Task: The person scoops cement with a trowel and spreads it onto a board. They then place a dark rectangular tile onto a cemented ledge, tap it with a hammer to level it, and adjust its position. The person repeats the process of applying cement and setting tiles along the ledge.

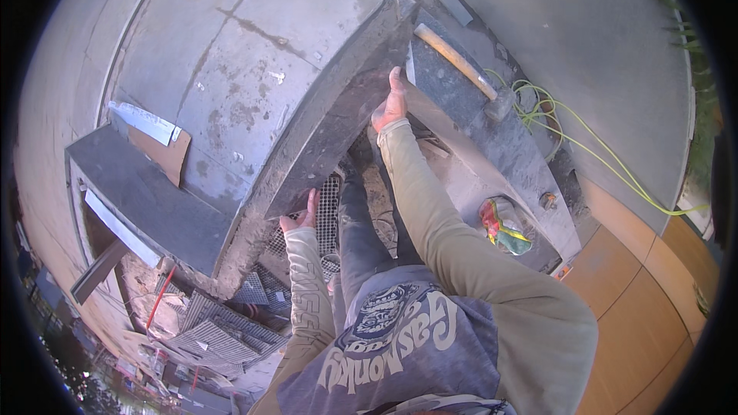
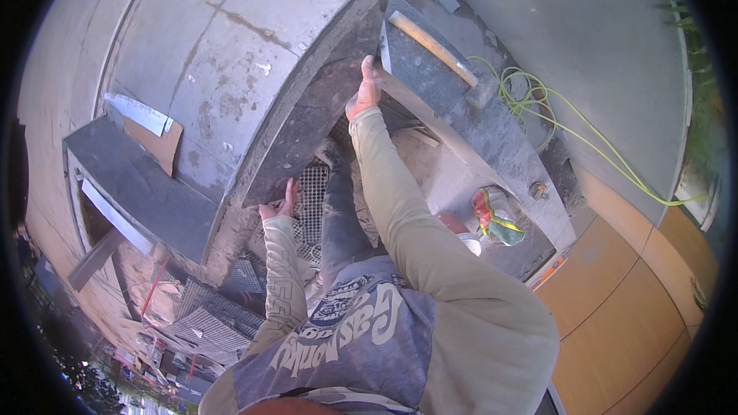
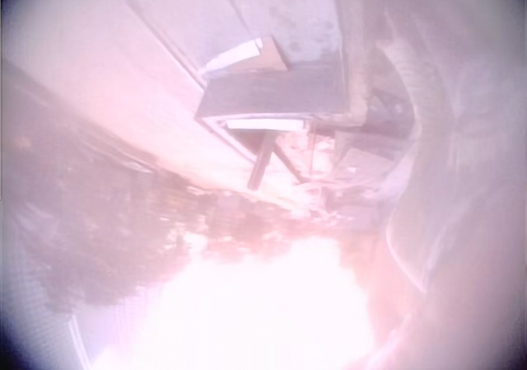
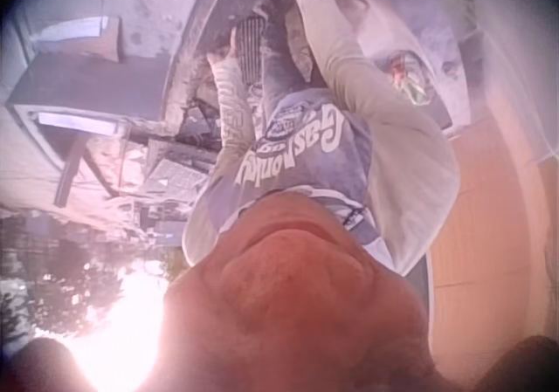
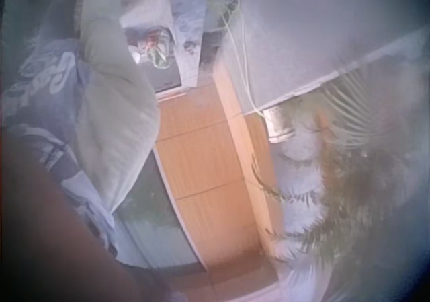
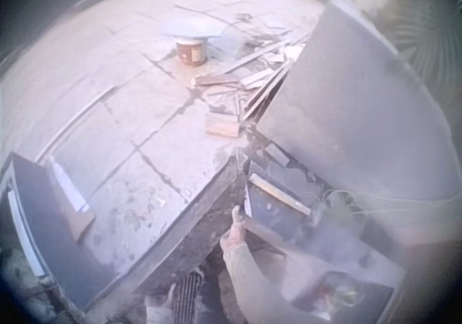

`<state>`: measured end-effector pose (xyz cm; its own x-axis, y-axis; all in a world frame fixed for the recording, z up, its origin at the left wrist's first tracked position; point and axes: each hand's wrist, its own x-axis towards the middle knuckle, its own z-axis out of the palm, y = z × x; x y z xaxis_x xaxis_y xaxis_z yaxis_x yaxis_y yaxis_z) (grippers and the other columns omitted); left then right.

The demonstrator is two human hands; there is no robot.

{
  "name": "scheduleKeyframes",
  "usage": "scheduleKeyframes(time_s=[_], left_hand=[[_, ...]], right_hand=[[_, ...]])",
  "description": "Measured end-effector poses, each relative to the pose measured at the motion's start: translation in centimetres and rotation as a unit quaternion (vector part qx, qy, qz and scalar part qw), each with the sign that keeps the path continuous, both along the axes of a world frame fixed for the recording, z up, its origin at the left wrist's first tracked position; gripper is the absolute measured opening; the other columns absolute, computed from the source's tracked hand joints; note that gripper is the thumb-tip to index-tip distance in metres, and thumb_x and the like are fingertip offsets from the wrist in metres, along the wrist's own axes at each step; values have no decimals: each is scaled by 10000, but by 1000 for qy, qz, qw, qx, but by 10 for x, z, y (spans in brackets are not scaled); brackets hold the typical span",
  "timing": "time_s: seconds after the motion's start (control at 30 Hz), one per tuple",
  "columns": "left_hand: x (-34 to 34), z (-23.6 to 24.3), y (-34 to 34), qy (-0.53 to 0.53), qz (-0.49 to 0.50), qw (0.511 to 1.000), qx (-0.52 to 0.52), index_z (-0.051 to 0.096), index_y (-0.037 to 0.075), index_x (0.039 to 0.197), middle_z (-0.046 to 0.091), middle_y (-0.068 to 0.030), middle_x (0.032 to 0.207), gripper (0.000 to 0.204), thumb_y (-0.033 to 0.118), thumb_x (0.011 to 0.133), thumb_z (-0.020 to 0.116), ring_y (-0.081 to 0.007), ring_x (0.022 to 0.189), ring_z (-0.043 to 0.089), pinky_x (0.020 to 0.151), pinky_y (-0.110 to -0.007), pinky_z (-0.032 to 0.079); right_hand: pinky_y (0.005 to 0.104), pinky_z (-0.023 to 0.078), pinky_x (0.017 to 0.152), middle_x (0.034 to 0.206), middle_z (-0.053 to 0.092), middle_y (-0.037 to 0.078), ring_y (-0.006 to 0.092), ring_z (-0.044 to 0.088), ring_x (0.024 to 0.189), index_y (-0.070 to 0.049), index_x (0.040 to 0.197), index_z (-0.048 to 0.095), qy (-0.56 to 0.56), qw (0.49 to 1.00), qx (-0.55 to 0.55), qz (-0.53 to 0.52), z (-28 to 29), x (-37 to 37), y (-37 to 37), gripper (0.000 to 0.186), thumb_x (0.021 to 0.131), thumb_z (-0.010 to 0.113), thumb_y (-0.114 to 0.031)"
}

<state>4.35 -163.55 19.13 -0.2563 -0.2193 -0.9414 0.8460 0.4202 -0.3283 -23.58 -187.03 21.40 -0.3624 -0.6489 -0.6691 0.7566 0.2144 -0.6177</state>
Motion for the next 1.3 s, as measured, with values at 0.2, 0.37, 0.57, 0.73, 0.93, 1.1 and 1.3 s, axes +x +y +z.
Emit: scheduleKeyframes(time_s=[0.2,0.37,0.57,0.73,0.93,1.1,1.3], left_hand=[[-2,22,-33,62,-17,988,138,249,-37,1509,215,-275,1570,999,494,822,743,-524,1421,248,1011,-629,507],[6,21,-45,64,-115,985,114,249,15,1527,241,-256,1555,981,563,840,685,-547,1396,280,980,-619,533],[0,5,-50,78,-205,966,140,409,64,1479,389,-246,1477,836,594,868,621,-551,1340,377,887,-567,600],[-6,1,-54,93,-219,957,169,447,76,1463,423,-245,1461,789,583,879,607,-548,1320,410,845,-542,625],[-8,-13,-50,83,-271,943,175,389,-35,1465,353,-226,1513,957,542,794,752,-555,1280,462,839,-557,627],[-11,-8,-50,73,-265,944,180,442,-43,1435,363,-230,1503,891,491,801,767,-563,1258,479,814,-539,641],[-30,-10,-49,50,-316,935,153,504,-12,1400,431,-233,1462,795,545,859,673,-545,1260,488,807,-519,642]], right_hand=[[461,290,1143,1466,442,121,263,389,1352,-44,1404,434,113,989,92,-22,-19,0,-8,808,835,774,-506],[471,274,1160,1528,378,169,292,347,1416,7,1473,325,176,974,132,-53,-9,10,-17,879,854,783,-417],[452,296,1162,1541,351,208,316,361,1419,38,1499,258,211,959,183,-50,-6,8,-26,902,869,783,-339],[422,319,1156,1538,346,234,329,367,1419,49,1493,258,196,958,202,-53,13,4,-27,905,864,788,-328],[430,386,1112,1481,378,278,345,451,1347,51,1477,244,219,944,239,-68,7,4,-29,848,897,750,-306],[409,370,1126,1513,376,276,340,434,1379,119,1474,259,239,934,263,-42,-2,-4,-24,917,878,764,-362],[419,430,1076,1393,491,323,376,516,1304,161,1344,423,308,901,306,-20,-34,-28,-19,802,881,734,-415]])
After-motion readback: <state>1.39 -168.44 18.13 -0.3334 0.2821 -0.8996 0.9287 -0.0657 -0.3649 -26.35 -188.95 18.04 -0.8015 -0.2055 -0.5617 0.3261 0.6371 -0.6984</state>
